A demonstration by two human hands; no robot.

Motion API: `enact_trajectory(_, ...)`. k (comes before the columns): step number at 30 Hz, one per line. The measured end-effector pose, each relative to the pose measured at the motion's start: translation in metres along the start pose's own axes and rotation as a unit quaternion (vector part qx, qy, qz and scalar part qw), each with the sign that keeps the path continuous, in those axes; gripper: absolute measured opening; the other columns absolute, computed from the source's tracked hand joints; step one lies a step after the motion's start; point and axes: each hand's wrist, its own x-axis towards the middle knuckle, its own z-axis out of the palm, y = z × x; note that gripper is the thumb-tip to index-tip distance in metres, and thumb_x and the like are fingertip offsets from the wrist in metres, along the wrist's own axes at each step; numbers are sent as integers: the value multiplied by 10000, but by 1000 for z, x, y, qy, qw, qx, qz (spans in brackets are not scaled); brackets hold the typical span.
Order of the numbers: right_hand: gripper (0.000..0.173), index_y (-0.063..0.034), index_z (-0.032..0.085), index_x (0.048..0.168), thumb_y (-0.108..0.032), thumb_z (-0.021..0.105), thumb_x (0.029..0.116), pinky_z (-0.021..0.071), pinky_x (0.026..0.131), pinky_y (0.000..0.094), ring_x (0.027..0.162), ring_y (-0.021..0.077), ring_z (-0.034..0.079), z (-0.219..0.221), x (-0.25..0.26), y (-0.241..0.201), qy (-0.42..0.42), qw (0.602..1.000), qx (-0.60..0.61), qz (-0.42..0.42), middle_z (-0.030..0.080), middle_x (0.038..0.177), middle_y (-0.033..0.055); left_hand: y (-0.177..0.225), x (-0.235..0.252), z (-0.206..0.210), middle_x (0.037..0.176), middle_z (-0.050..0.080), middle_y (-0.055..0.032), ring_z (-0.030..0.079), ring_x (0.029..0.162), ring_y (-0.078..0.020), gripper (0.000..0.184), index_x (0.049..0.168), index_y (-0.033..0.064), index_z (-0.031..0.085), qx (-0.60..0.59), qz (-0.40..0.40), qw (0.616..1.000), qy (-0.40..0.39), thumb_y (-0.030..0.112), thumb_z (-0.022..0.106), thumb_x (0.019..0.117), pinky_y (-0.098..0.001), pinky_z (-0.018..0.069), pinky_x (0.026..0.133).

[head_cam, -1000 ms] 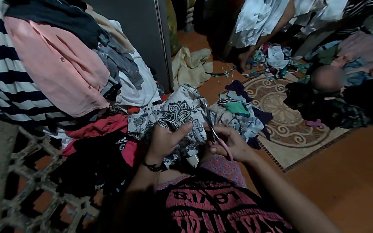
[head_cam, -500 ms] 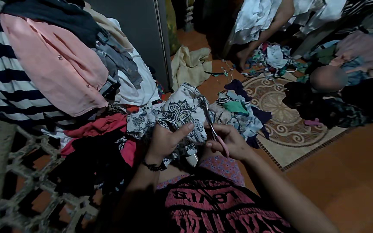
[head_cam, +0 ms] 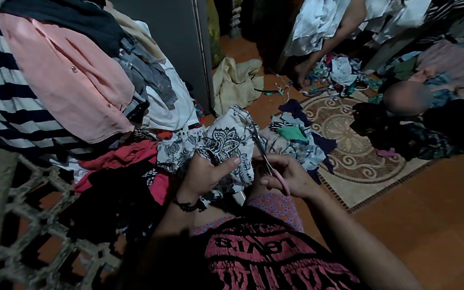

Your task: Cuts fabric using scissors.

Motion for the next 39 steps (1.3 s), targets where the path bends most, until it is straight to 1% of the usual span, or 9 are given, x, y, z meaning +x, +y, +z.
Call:
enact_trajectory(6, 413, -27, 698, 1138, -374, 724, 917, 465, 521, 114, 587, -88, 525, -7, 1, -2, -22, 1000, -11, -3, 669, 808, -94, 3, -1, -5, 1015, 729, 56, 694, 963, -13, 393, 1184, 2, 601, 36, -16, 999, -23, 14, 749, 820, -247, 595, 896)
enact_trajectory(10, 366, -18, 706, 1112, -332, 718, 924, 456, 504, 110, 562, -91, 513, -9, -2, 1, -29, 999, -23, -6, 665, 770, -89, 2, 0, -8, 995, 729, 60, 695, 942, -8, 350, 1153, 9, 619, 51, -12, 998, -18, 1, 735, 824, -243, 597, 881)
enact_trajectory(15, 483, -43, 705, 1122, -467, 733, 893, 474, 535, 115, 611, -92, 532, -10, -4, 1, -43, 999, 0, -4, 664, 832, -109, 2, 0, -9, 1018, 728, 54, 691, 962, -1, 381, 1179, -11, 604, 60, -27, 997, -43, 6, 737, 822, -235, 590, 900)
enact_trajectory(17, 498, -56, 703, 1120, -496, 730, 889, 467, 535, 117, 610, -92, 526, -10, -3, 0, -40, 999, 6, -7, 648, 808, -126, 2, 0, -9, 1013, 729, 64, 690, 957, 8, 365, 1166, -7, 613, 60, -30, 996, -58, 5, 736, 823, -228, 589, 894)
enact_trajectory(23, 392, -47, 705, 1104, -389, 728, 915, 466, 517, 103, 584, -100, 520, -9, -1, -1, -30, 1000, -4, -6, 653, 799, -118, 3, 0, -9, 1008, 728, 60, 689, 953, 8, 351, 1161, -14, 613, 60, -21, 995, -72, 20, 738, 835, -226, 590, 891)
enact_trajectory(27, 341, -41, 708, 1104, -332, 717, 928, 475, 511, 114, 564, -87, 531, -8, -3, 1, -29, 1000, -12, 2, 648, 751, -117, 1, 1, -8, 1016, 727, 51, 691, 961, -6, 370, 1193, 2, 607, 68, -3, 998, -15, 70, 756, 861, -244, 593, 893)
enact_trajectory(29, 352, -59, 709, 1103, -364, 723, 927, 478, 504, 118, 564, -82, 536, -7, -5, 3, -35, 999, 7, -5, 655, 760, -119, 1, 1, -7, 1009, 729, 43, 697, 954, -16, 378, 1195, 9, 602, 64, -20, 998, 8, 31, 756, 850, -249, 596, 892)
enact_trajectory(33, 493, -92, 706, 1114, -533, 720, 896, 471, 519, 124, 599, -87, 531, -7, -7, 5, -41, 998, 32, -19, 658, 813, -135, 1, -1, -6, 1019, 728, 46, 690, 961, 0, 377, 1181, -13, 607, 70, -30, 997, -32, 29, 756, 837, -231, 590, 898)
enact_trajectory(39, 460, -78, 709, 1103, -490, 730, 898, 482, 525, 121, 604, -89, 541, -5, -5, -1, -28, 999, 27, -11, 670, 829, -126, -2, -3, -6, 1046, 723, 35, 685, 984, 0, 416, 1205, -34, 593, 67, -26, 996, -46, 28, 763, 830, -234, 584, 914)
